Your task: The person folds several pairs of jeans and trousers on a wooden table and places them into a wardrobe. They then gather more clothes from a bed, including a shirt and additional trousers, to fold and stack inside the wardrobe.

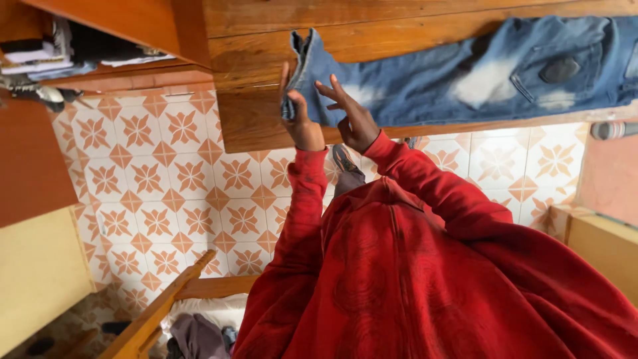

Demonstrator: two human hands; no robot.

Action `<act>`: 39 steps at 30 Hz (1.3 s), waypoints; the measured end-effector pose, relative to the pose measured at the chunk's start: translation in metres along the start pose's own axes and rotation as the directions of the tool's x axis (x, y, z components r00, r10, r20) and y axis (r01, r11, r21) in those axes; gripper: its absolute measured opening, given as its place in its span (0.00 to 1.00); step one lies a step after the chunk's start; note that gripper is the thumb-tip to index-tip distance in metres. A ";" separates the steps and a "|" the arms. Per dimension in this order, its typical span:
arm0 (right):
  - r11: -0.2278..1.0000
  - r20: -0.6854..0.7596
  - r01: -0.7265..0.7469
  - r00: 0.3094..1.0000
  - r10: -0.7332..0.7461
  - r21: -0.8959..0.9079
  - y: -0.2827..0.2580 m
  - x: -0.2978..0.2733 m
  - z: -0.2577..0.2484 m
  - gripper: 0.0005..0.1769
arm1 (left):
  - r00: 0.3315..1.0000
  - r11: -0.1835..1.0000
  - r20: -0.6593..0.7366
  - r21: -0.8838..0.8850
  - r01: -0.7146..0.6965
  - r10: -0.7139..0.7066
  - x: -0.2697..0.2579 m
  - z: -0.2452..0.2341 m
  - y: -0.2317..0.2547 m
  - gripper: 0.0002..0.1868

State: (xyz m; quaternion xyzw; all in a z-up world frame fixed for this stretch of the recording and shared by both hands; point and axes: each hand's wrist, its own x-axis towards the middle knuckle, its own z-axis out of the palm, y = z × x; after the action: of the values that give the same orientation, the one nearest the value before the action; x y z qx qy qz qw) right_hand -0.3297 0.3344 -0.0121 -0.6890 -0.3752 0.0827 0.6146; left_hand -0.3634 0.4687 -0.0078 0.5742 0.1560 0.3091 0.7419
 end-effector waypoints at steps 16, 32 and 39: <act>0.817 -0.480 -0.574 0.704 0.524 0.050 0.124 -0.116 -0.298 0.30 | 0.972 0.979 0.215 -0.197 -0.052 0.095 -0.037 0.246 0.066 0.42; 0.470 -0.264 -0.093 0.725 0.637 0.878 0.016 -0.185 -0.460 0.40 | 0.620 0.880 0.769 0.178 -0.440 0.154 -0.185 0.462 -0.111 0.49; 0.561 -0.294 -0.316 0.604 0.741 0.766 0.098 -0.261 -0.530 0.32 | 0.353 0.963 0.935 0.068 -0.261 0.030 -0.196 0.499 -0.154 0.66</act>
State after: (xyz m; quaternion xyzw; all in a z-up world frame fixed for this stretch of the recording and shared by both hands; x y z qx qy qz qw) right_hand -0.1680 -0.2389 -0.0691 -0.5045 0.1285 0.1798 0.8347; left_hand -0.1773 -0.0561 -0.0325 0.7325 -0.3086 -0.0203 0.6064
